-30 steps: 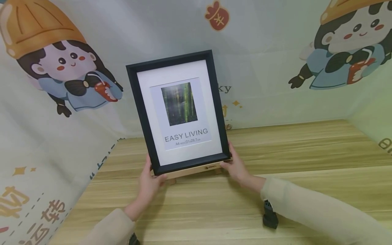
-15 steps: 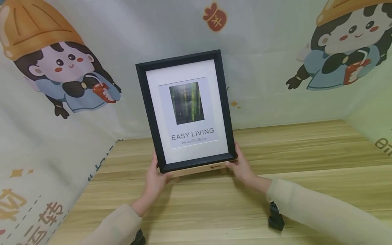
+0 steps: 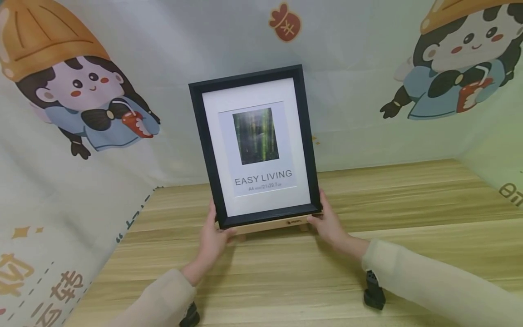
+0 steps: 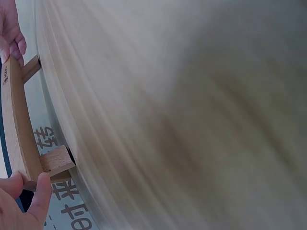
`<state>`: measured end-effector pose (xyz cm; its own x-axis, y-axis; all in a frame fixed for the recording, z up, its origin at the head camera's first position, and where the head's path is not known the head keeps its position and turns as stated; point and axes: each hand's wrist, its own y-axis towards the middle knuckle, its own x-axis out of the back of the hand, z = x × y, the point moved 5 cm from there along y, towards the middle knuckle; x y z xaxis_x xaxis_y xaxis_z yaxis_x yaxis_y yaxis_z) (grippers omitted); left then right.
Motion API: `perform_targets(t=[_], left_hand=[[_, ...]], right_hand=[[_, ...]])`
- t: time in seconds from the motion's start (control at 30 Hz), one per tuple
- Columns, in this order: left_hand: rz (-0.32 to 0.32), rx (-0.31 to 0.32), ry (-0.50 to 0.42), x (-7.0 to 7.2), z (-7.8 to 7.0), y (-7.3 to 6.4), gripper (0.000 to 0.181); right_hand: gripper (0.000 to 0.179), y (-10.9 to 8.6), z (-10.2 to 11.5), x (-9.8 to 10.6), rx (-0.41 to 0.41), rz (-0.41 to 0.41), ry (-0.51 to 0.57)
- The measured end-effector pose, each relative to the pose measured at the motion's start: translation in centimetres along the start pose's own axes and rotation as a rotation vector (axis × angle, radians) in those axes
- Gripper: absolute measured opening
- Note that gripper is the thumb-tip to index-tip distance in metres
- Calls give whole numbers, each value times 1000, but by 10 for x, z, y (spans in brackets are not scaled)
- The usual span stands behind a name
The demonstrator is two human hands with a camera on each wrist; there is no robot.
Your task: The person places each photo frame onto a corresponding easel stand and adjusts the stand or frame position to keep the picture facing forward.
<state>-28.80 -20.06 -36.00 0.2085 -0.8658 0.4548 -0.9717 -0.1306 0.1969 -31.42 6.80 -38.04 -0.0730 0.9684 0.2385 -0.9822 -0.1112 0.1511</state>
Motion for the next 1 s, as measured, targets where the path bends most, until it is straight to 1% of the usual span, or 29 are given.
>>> perform_targets(t=[0.17,0.27,0.37,0.5,0.73,1.0], left_hand=[[1,12,-11,-4,-1,2,98],[11,26,-19,-6,0,3,97],[19,26,-16,-9,0,5,97],[29,15,-21,-11,-2,5,97],[33,-11,-31,-16,-6,5,96],[34,-19,-31,-21,-9,5,96]], right_hand=[[82,-1,-1,4,7,-7,6],[82,-2,-1,6,8,-12,5],[82,-3,-1,9,10,-21,1],[81,-6,-2,12,12,-34,-6],[81,-11,-3,17,-13,-43,-22],[81,-14,-5,22,-43,-45,-16]])
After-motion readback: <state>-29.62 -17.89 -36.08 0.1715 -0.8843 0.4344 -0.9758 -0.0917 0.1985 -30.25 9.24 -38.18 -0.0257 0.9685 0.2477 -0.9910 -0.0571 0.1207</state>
